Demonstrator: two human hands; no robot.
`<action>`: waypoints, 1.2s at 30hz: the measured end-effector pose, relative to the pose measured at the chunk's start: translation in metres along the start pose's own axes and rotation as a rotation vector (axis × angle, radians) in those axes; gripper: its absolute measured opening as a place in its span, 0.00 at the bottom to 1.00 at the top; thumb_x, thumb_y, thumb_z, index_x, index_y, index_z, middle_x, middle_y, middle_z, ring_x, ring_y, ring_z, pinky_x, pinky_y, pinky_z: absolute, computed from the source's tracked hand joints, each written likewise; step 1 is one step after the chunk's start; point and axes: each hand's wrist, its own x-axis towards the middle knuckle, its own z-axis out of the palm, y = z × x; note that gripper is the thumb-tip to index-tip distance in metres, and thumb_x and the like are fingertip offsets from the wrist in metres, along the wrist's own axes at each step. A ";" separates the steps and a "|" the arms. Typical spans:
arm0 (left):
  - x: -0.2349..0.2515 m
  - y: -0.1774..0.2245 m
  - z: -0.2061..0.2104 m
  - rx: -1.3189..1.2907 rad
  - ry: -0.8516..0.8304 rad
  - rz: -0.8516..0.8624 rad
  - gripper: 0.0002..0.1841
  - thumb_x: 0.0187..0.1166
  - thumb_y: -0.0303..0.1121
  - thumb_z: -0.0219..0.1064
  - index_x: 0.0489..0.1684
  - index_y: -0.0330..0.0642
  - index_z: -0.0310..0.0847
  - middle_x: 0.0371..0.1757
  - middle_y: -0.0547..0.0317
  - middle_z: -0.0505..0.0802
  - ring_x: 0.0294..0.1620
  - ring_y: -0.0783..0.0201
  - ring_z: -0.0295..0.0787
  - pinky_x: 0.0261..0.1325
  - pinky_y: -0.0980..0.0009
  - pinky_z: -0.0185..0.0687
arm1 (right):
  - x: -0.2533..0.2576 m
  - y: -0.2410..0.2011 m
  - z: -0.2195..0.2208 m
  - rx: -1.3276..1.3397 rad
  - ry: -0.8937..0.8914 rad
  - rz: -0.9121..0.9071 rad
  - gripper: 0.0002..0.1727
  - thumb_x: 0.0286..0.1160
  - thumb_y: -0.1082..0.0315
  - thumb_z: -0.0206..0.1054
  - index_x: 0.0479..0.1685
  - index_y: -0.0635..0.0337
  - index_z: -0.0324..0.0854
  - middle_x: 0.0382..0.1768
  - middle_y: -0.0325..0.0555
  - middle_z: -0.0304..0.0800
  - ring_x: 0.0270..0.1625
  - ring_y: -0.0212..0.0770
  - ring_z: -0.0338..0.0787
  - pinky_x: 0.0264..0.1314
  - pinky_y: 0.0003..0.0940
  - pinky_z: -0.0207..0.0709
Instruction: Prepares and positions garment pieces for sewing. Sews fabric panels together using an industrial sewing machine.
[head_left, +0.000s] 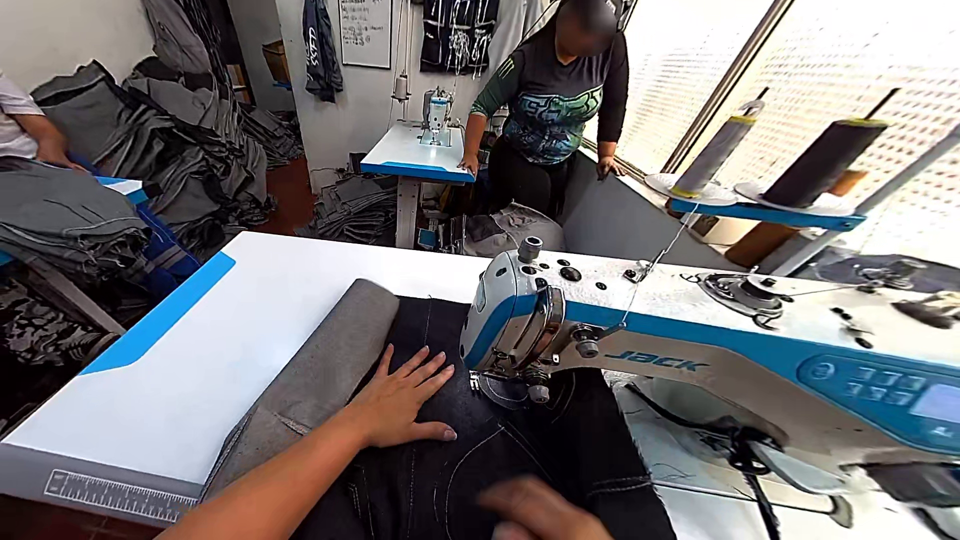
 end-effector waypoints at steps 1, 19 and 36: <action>-0.008 0.001 0.004 0.004 0.027 -0.011 0.51 0.75 0.80 0.42 0.98 0.60 0.44 0.98 0.67 0.47 0.98 0.59 0.25 0.87 0.28 0.08 | 0.006 0.015 -0.005 -0.130 0.134 0.099 0.26 0.85 0.51 0.63 0.66 0.66 0.85 0.65 0.67 0.86 0.67 0.64 0.87 0.69 0.56 0.81; -0.095 0.026 0.004 -0.024 -0.020 -0.319 0.62 0.68 0.83 0.43 0.98 0.45 0.36 0.98 0.50 0.41 0.98 0.43 0.23 0.81 0.17 0.14 | 0.013 0.067 0.026 -0.692 0.339 0.218 0.33 0.80 0.48 0.50 0.68 0.65 0.86 0.80 0.65 0.76 0.81 0.69 0.76 0.75 0.75 0.66; -0.067 -0.006 -0.016 -0.207 0.069 0.099 0.11 0.72 0.39 0.79 0.43 0.43 0.90 0.47 0.50 0.88 0.55 0.49 0.84 0.58 0.47 0.79 | -0.239 0.105 -0.030 -0.390 0.322 0.639 0.13 0.78 0.69 0.64 0.46 0.70 0.91 0.41 0.67 0.94 0.42 0.70 0.94 0.44 0.72 0.81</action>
